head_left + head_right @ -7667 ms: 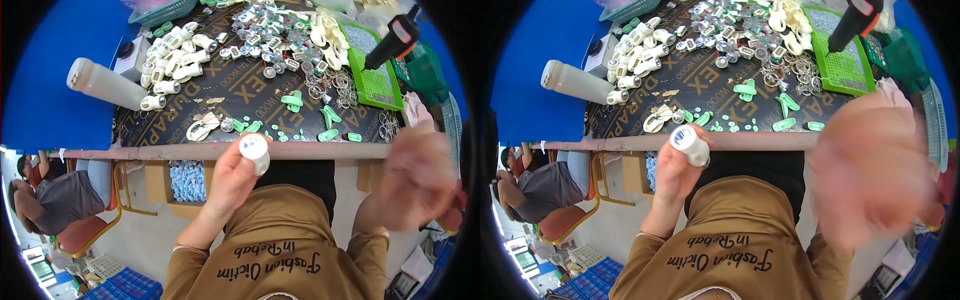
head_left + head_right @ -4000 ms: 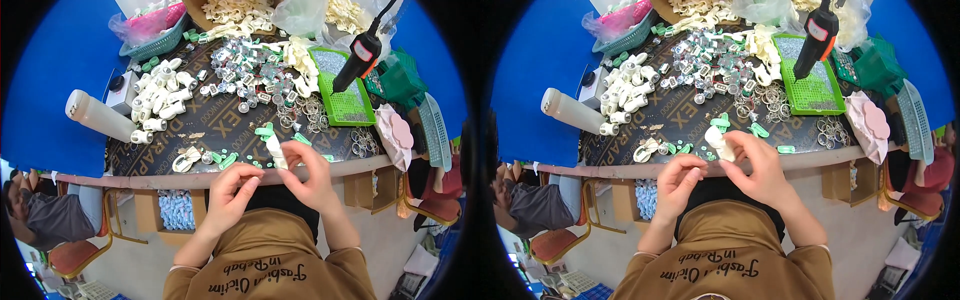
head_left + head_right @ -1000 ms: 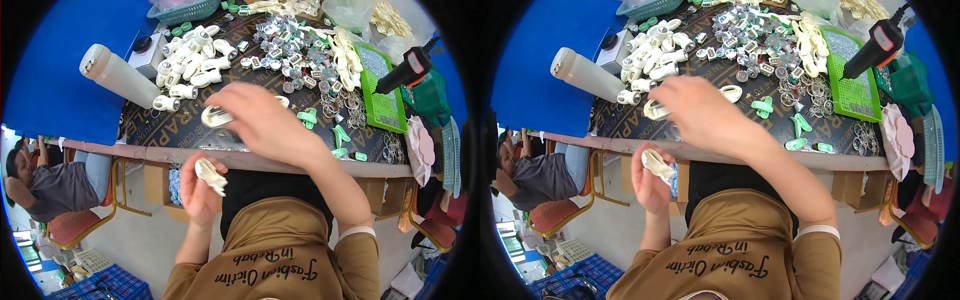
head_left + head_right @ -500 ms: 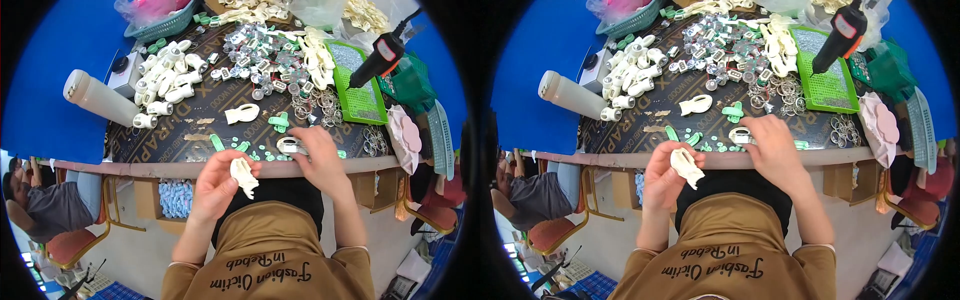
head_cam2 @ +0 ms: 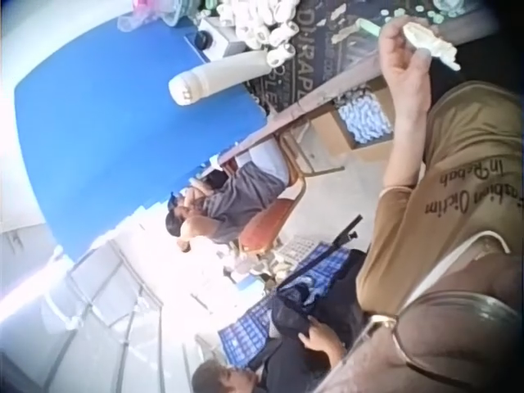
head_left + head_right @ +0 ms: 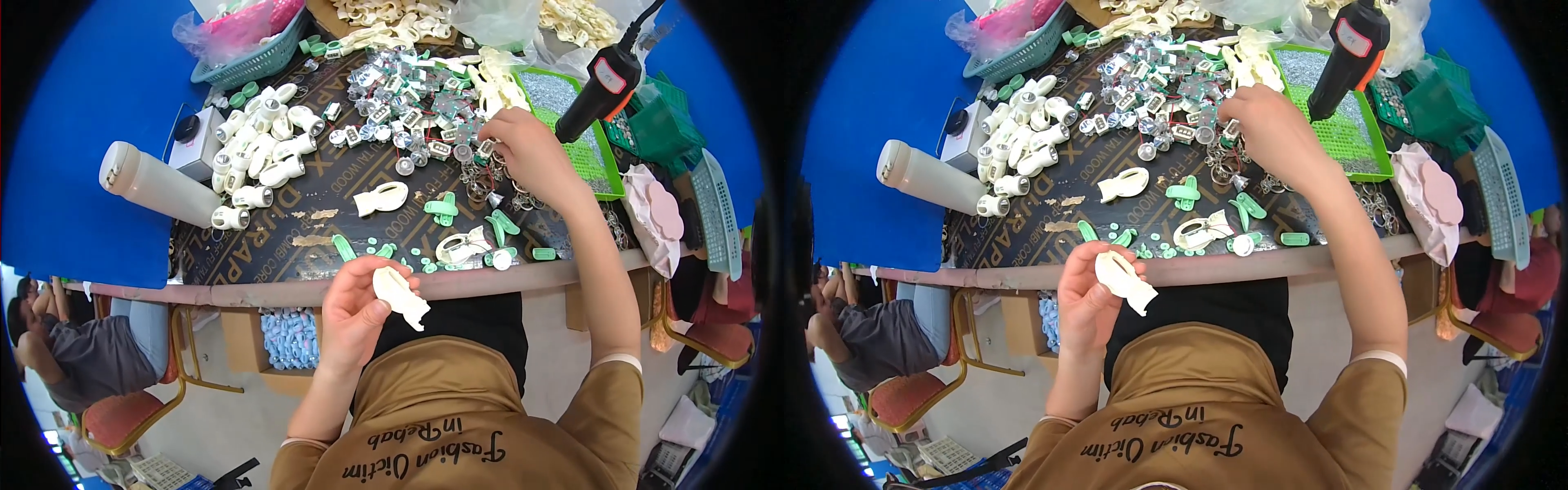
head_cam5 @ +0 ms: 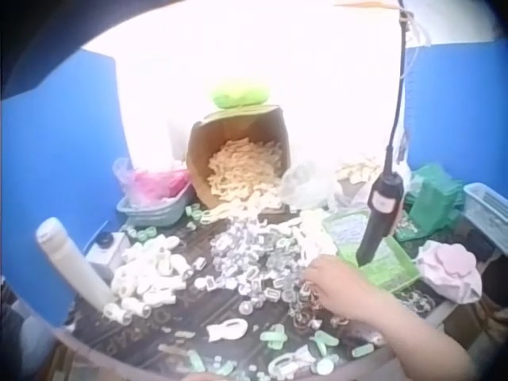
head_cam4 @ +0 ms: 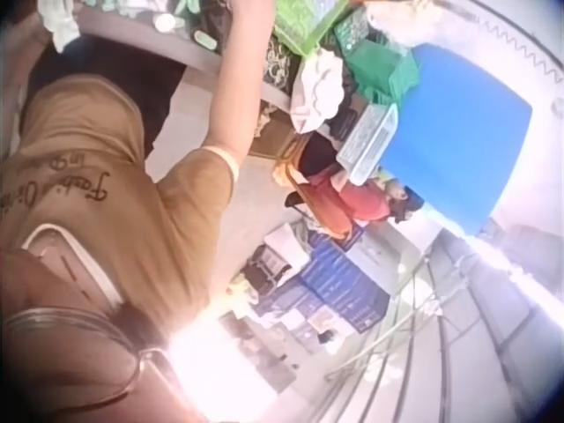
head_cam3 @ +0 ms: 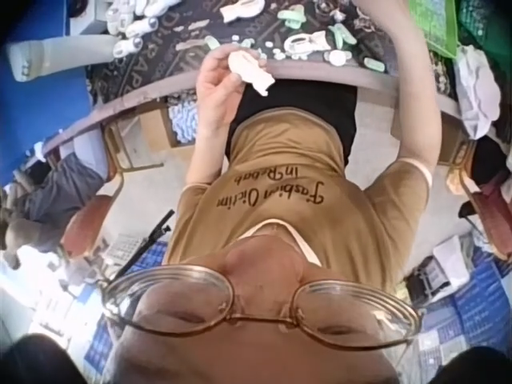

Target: Assembling small plastic toy housings with internal components and attaching keychains.

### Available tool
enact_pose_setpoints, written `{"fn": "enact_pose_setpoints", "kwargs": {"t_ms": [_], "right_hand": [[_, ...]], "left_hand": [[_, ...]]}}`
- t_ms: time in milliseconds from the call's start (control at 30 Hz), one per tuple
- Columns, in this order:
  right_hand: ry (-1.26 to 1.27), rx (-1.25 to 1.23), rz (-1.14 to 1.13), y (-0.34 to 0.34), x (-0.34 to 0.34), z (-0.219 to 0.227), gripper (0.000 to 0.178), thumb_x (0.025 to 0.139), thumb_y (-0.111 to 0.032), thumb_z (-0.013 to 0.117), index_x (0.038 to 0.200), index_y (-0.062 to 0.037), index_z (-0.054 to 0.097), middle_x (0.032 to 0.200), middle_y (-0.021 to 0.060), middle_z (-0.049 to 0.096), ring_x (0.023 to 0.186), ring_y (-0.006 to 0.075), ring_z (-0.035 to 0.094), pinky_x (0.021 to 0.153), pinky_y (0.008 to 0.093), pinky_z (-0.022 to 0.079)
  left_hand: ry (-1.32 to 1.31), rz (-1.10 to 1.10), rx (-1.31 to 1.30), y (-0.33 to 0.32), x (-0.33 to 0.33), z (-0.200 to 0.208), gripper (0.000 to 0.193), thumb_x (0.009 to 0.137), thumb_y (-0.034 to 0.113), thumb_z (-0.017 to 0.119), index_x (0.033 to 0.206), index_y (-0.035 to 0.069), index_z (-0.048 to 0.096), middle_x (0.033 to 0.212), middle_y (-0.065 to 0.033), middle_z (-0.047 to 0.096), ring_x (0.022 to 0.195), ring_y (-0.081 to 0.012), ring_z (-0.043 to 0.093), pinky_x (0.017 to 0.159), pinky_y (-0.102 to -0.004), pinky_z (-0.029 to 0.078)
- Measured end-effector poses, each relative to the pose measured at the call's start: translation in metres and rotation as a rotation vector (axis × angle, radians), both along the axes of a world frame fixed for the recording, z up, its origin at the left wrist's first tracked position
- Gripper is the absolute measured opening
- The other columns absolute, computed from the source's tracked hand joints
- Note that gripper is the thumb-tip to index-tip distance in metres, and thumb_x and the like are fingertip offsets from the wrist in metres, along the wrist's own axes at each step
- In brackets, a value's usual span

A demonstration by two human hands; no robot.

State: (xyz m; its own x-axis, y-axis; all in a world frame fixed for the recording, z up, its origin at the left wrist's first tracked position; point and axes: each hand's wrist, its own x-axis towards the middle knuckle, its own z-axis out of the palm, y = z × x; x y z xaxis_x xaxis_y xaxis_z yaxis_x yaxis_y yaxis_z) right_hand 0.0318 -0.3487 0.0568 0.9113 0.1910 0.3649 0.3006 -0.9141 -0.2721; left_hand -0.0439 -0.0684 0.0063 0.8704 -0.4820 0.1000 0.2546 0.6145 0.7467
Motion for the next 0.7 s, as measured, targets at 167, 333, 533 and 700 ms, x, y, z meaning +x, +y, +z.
{"fn": "enact_pose_setpoints", "kwargs": {"t_ms": [167,333,533,700], "right_hand": [[0.088,-0.17,0.098,-0.01,0.009,-0.015,0.02,0.067,0.003,0.058,0.086,-0.0031,0.06,0.088,0.0096,0.051,0.09,0.0278,0.05,0.078,0.0352,0.042],[0.081,0.261,-0.001,-0.018,0.006,-0.004,0.018,0.069,-0.002,0.063,0.086,-0.002,0.057,0.087,0.0061,0.056,0.081,0.021,0.055,0.075,0.0308,0.044],[0.142,0.8,-0.064,-0.01,-0.015,0.009,0.018,0.073,-0.003,0.065,0.086,-0.0014,0.053,0.074,0.0009,0.055,0.065,0.0057,0.05,0.06,0.0207,0.043],[0.095,1.012,0.011,0.037,-0.049,0.02,0.014,0.078,-0.003,0.063,0.085,-0.0023,0.051,0.074,-0.0026,0.051,0.066,0.0026,0.046,0.059,0.0162,0.038]], "left_hand": [[0.014,0.03,0.047,-0.001,0.001,0.002,0.043,0.079,0.017,0.065,0.115,0.004,0.044,0.105,-0.0155,0.055,0.096,-0.0274,0.059,0.082,-0.0373,0.05],[-0.01,0.017,0.036,0.001,0.004,0.004,0.041,0.082,0.016,0.061,0.117,0.004,0.042,0.107,-0.0162,0.054,0.098,-0.0276,0.057,0.082,-0.0383,0.05],[0.073,-0.027,-0.02,-0.007,0.005,0.009,0.04,0.084,0.012,0.056,0.119,0.003,0.041,0.11,-0.0169,0.053,0.101,-0.028,0.056,0.085,-0.0391,0.048],[0.025,-0.184,-0.067,-0.027,-0.003,0.008,0.038,0.081,0.002,0.056,0.117,0.001,0.043,0.11,-0.0135,0.054,0.1,-0.0226,0.056,0.088,-0.0364,0.046]]}}
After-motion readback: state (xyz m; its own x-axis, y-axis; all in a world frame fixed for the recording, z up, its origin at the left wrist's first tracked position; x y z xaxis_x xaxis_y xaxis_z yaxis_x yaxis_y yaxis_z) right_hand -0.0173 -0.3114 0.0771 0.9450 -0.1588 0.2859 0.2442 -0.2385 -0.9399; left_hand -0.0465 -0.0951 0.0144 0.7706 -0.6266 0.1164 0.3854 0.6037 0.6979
